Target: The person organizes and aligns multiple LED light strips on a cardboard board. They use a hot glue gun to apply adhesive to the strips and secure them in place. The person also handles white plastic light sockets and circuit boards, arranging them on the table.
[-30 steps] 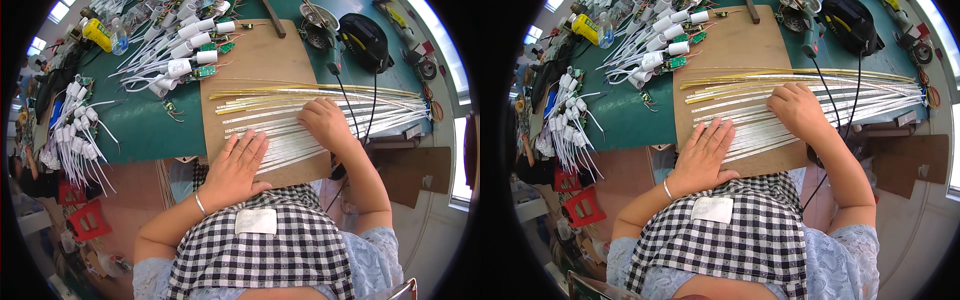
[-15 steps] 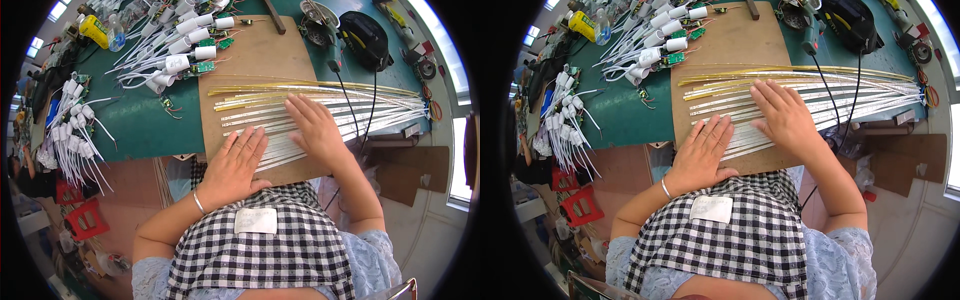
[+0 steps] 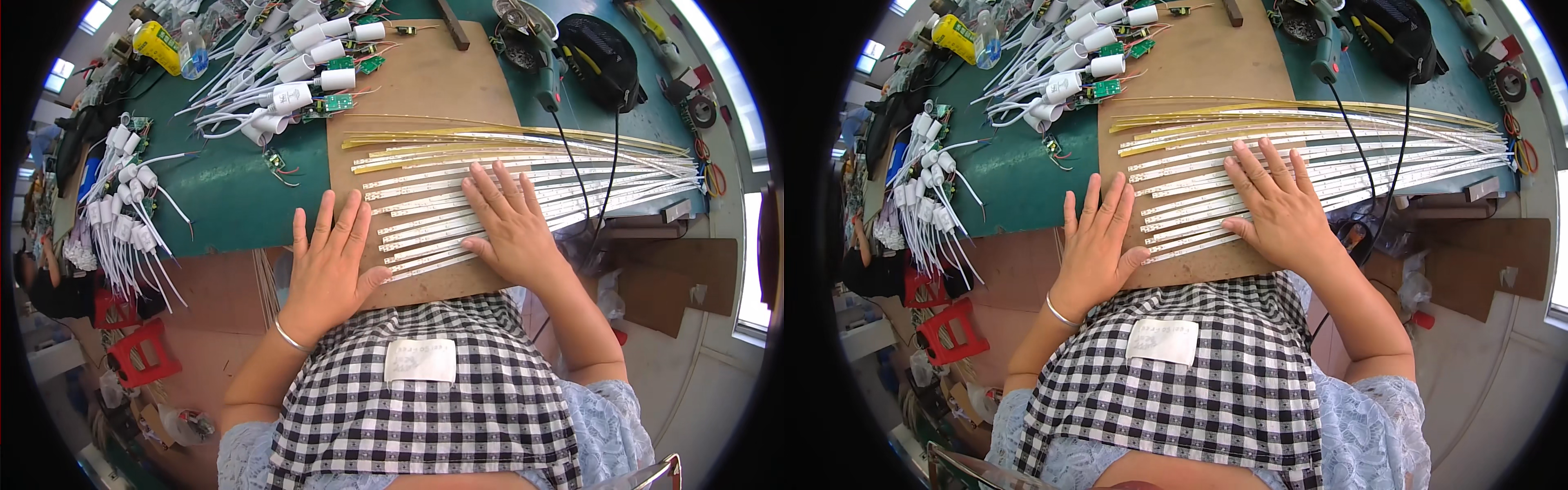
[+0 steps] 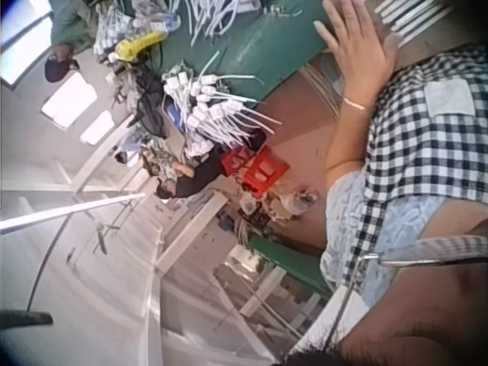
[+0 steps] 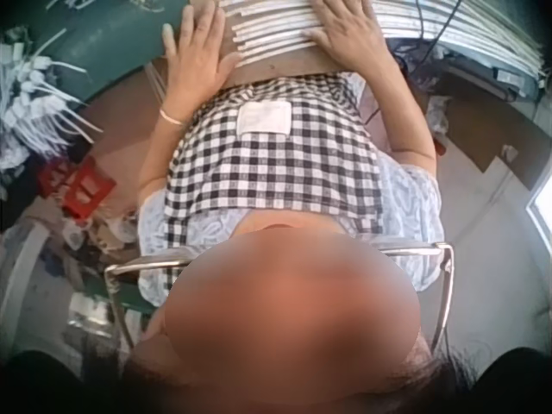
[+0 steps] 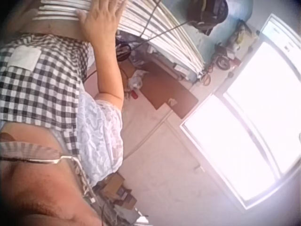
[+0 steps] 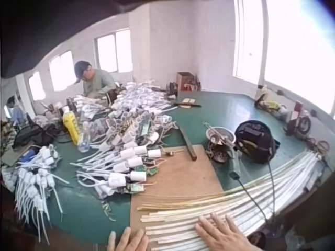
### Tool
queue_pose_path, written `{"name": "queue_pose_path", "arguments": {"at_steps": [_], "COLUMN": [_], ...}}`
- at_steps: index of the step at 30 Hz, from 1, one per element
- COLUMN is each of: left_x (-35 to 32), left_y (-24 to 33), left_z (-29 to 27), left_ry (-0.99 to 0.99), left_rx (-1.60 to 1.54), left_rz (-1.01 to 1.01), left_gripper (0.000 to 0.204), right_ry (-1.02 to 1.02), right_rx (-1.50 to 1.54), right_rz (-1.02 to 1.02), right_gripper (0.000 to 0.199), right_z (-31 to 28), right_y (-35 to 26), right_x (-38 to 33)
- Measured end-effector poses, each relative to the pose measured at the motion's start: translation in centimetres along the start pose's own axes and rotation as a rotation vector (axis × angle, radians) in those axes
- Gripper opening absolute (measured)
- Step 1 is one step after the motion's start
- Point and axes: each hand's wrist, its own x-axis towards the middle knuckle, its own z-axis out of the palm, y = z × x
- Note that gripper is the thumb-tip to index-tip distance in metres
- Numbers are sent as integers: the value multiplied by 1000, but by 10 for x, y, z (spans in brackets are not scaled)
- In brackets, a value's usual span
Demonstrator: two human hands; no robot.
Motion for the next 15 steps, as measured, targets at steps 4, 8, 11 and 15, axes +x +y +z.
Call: {"name": "queue_pose_path", "arguments": {"at_steps": [4, 8, 11, 15], "left_x": [13, 17, 17, 20], "left_y": [-1, -4, -7, -9], "left_z": [2, 2, 1, 2], "left_ry": [73, 82, 83, 195], "left_rx": [-14, -3, -15, -214], "left_rz": [10, 46, 60, 17], "left_gripper": [81, 81, 80, 83], "right_ry": [1, -16, -8, -2], "right_rx": [-13, 9, 31, 20], "right_rz": [5, -9, -17, -2], "right_gripper": [82, 84, 84, 78], "right_z": [4, 2, -1, 2], "right_y": [-1, -4, -8, -11], "right_x": [-1, 0, 0, -1]}}
